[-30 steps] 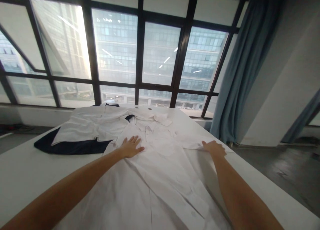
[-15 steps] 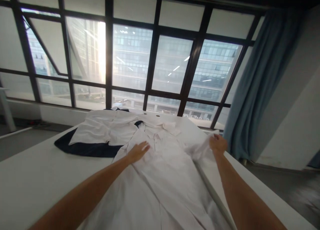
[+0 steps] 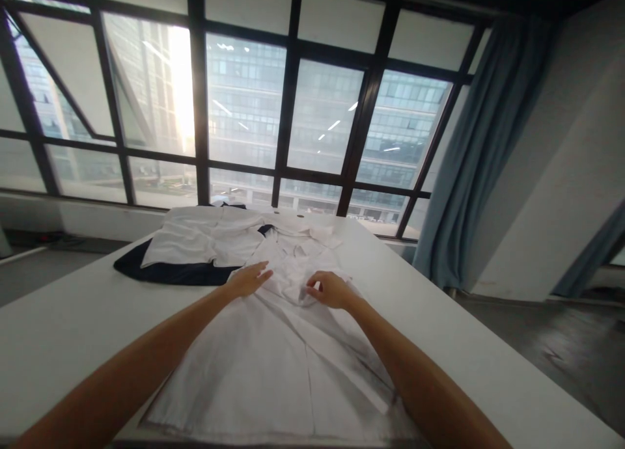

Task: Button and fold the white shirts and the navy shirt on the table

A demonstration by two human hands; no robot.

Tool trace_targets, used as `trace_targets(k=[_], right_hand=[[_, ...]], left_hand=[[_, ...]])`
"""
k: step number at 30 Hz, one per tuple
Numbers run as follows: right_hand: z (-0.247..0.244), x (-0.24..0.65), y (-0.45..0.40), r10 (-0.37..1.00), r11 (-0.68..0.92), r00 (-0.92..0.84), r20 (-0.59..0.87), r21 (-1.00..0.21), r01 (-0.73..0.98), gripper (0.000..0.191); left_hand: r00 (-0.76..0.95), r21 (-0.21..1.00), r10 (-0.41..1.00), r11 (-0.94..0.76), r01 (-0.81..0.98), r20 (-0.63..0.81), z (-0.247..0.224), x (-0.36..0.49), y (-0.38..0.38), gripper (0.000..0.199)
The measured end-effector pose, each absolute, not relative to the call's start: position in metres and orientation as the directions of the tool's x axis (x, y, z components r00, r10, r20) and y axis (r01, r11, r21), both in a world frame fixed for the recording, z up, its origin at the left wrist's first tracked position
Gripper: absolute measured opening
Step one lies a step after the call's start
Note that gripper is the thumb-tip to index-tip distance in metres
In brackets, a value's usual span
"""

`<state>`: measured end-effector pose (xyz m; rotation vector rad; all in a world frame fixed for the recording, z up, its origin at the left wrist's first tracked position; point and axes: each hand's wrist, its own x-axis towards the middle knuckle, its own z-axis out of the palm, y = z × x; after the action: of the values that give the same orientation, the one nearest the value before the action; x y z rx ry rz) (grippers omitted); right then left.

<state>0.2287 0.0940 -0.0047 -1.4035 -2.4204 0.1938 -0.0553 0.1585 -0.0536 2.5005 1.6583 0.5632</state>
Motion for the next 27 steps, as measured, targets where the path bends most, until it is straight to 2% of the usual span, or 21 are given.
trace_targets(k=[2,4,8,12,15,18,21,23,25,27], right_hand=[[-0.013,0.24,0.102,0.885,0.432,-0.353,0.302,-0.252,0.866,0.03],[-0.023,0.249,0.107,0.896,0.397,-0.311,0.317,-0.257,0.881,0.038],[-0.038,0.255,0.108,0.918,0.36,-0.294,0.266,-0.247,0.9,0.039],[-0.04,0.252,0.106,0.885,0.425,-0.374,0.277,-0.15,0.893,0.033],[-0.04,0.249,0.106,0.835,0.52,-0.473,0.28,-0.124,0.845,0.028],[-0.042,0.243,0.106,0.81,0.565,-0.521,0.268,-0.123,0.816,0.042],[-0.042,0.236,0.106,0.792,0.597,-0.557,0.249,-0.128,0.792,0.051],[-0.041,0.234,0.105,0.769,0.631,-0.589,0.246,-0.153,0.76,0.052],[-0.04,0.235,0.104,0.745,0.662,-0.61,0.268,-0.187,0.726,0.054],[-0.038,0.239,0.104,0.736,0.673,-0.61,0.293,-0.22,0.706,0.054]], left_hand=[[0.366,0.25,0.898,-0.423,0.871,0.245,-0.055,-0.045,0.15,0.065],[0.364,0.213,0.902,-0.413,0.886,0.232,-0.056,-0.036,0.148,0.063],[0.3,0.149,0.942,-0.322,0.935,0.151,-0.048,-0.021,0.167,0.054],[0.275,0.082,0.944,-0.293,0.952,0.179,-0.035,-0.002,0.195,0.055],[0.332,0.075,0.928,-0.348,0.934,0.166,-0.034,0.016,0.207,0.054],[0.411,0.073,0.904,-0.421,0.904,0.122,-0.037,0.032,0.211,0.069],[0.573,-0.006,0.81,-0.577,0.817,0.128,-0.038,0.044,0.21,0.086],[0.664,-0.065,0.736,-0.662,0.747,0.132,-0.035,0.049,0.206,0.072],[0.683,-0.073,0.717,-0.681,0.729,0.14,-0.032,0.052,0.202,0.048],[0.68,-0.064,0.715,-0.681,0.73,0.162,-0.029,0.053,0.197,0.035]])
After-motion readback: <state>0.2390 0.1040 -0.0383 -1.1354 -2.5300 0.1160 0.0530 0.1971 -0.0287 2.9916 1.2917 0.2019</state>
